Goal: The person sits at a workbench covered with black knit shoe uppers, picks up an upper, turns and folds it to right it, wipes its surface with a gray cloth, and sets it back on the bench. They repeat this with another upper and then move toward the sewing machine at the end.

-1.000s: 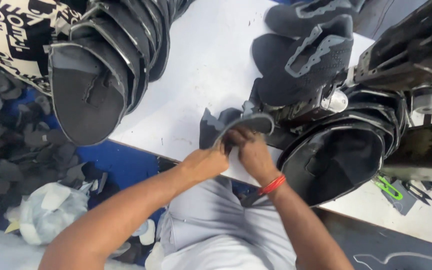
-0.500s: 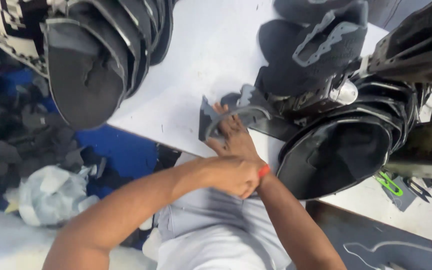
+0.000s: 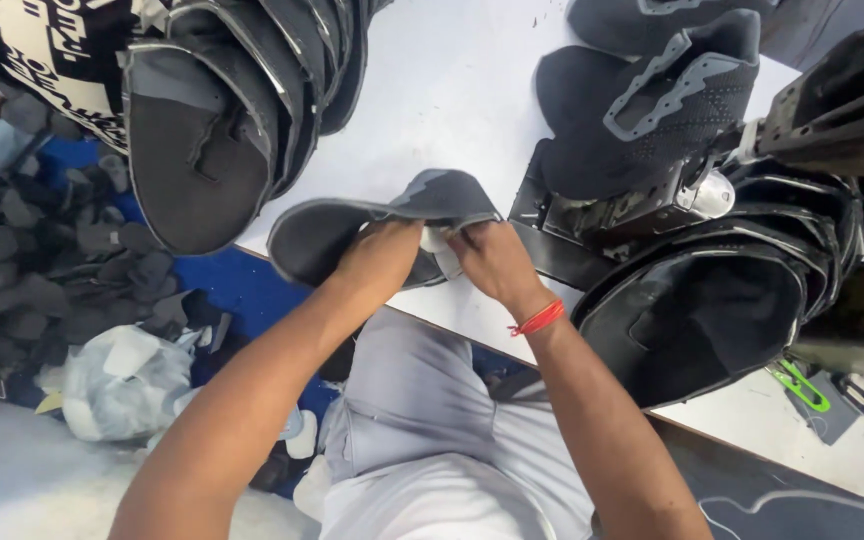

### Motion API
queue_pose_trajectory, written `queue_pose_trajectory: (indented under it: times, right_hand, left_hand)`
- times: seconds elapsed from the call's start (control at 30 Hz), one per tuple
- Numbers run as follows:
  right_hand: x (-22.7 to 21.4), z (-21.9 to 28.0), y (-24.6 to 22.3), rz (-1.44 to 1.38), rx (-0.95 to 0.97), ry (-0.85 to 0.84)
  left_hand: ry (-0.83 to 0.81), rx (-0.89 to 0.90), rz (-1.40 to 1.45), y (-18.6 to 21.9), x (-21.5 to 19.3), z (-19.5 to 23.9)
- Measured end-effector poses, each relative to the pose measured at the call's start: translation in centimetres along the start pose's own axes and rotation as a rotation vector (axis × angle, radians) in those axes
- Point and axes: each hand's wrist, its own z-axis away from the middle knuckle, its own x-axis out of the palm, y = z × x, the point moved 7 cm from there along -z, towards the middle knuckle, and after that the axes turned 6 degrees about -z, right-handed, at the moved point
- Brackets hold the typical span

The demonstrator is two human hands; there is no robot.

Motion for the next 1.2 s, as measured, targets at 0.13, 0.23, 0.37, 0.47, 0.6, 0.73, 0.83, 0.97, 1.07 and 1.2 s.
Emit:
queue_pose_trajectory:
  times: [0.13,0.23,0.37,0.47,0.6,0.73,0.83,0.97,1.07,1.2]
  right_hand:
    - [0.1,0.9,0.6,0.09,0.168,-0.034]
    - [-0.1,1.5,-1.3,0.141,-0.207,0.118]
    - [0.8,2.6,-2.0,0.135,-0.395,0.183]
    - [1.5,2.2,-0.3,0.119,-0.268,0.098]
    - [-0.8,3.2,-4.4,0.164,-0.448,0.187]
    - [-1.0,3.7,-3.3,0.154,-0.405,0.215]
    - [-0.6,3.7,0.6,0.044,-0.134,0.168]
    - [-1.5,3.6,2.6,0.093,-0.095,0.187]
    - [-2.4,3.2,1.6,0.136,-0.111,0.168]
    - [-0.1,3.6,1.0,0.469,-0.257,0.184]
  left_hand:
    - [-0.223,-0.154,-0.199,2.1,-2.4,-0.4]
    - [-0.37,-0.195,-0.242,2.2,-1.2,1.0]
    - [0.129,0.131,-0.444,4.6,-2.1,3.2]
    - [0.143,0.086,-0.462,4.3,-1.5,2.4]
    - [0.298,0.168,-0.518,4.5,-0.4,0.2]
    - [0.418,0.243,-0.552,4.6,0.3,0.1]
    - [0.322,0.196,-0.547,4.7,2.4,-1.0]
    - [0.422,-0.007,-0.391,4.7,3.5,-2.3]
    - [0.362,-0.059,-0.271,4.0,4.1,-3.5]
    - [0.448,0.106,-0.274,3.4,3.5,-2.2]
